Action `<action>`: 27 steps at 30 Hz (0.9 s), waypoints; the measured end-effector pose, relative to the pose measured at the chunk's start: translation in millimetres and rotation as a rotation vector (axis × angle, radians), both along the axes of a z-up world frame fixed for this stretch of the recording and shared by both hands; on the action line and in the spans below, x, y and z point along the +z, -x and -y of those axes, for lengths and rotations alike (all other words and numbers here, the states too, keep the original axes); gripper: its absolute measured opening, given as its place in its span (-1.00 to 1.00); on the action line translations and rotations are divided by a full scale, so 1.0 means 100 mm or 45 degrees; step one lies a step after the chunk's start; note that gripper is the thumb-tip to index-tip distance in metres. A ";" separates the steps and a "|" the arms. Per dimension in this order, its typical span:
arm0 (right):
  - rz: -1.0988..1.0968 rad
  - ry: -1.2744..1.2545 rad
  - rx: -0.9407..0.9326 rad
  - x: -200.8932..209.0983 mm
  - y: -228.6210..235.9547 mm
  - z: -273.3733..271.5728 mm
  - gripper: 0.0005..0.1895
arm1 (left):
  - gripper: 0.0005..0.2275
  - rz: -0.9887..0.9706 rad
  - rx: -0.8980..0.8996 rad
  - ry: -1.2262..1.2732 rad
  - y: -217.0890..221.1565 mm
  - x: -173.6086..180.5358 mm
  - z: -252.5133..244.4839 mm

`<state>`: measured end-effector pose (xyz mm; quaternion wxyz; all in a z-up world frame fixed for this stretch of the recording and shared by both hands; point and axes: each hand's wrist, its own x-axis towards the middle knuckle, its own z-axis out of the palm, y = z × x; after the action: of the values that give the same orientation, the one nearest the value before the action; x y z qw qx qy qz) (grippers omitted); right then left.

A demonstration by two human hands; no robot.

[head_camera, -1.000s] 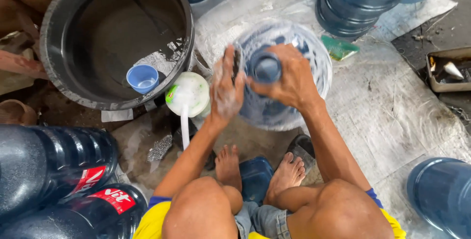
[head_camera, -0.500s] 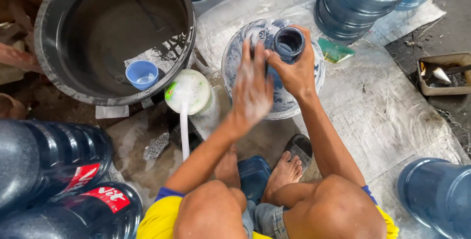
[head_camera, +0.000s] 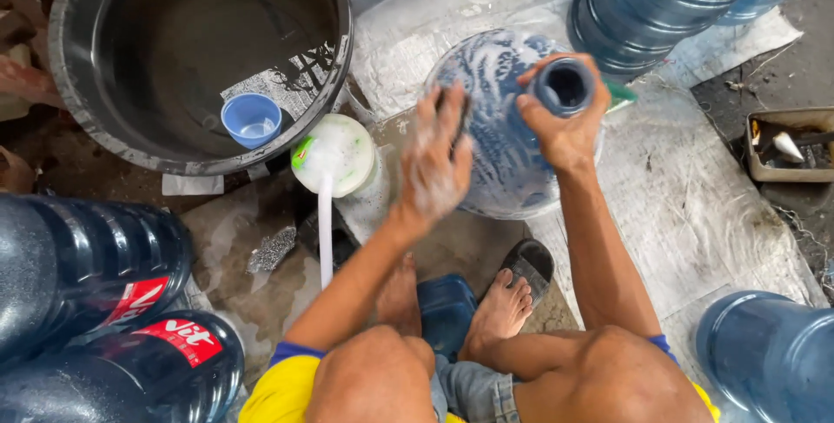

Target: The person scrubs a large blue water jug with a soapy sponge, rotating it to clean the entire exterior surface. After scrubbing, the person rinses the jug with water from a cup and places it upright.

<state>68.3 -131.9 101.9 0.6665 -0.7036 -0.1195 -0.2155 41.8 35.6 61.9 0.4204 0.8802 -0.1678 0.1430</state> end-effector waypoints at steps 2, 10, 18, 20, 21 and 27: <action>0.097 -0.007 -0.123 -0.04 0.00 0.13 -0.69 | -0.43 -0.028 -0.079 0.207 0.32 -0.18 0.09; 0.257 0.034 -0.109 -0.04 0.29 0.44 -0.69 | -0.44 -0.683 -0.157 0.446 -0.62 0.00 0.23; 0.294 0.080 -0.212 -0.17 0.26 0.80 -0.67 | -0.51 -0.361 -0.239 0.367 -0.34 -0.11 0.43; 0.328 -0.069 -0.247 -0.25 0.18 0.91 -0.74 | -0.44 -0.305 -0.225 0.438 0.22 -0.11 0.50; 0.323 -0.070 -0.245 -0.26 0.16 0.93 -0.74 | -0.44 -0.310 -0.221 0.437 0.33 -0.27 0.57; 0.276 0.052 -0.322 -0.11 0.18 0.66 -0.72 | -0.43 -0.448 -0.049 0.824 -0.23 -0.42 0.48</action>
<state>50.4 -197.9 91.0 0.6028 -0.6991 -0.1056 -0.3697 65.1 -12.7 20.2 0.7021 0.7094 -0.0555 0.0272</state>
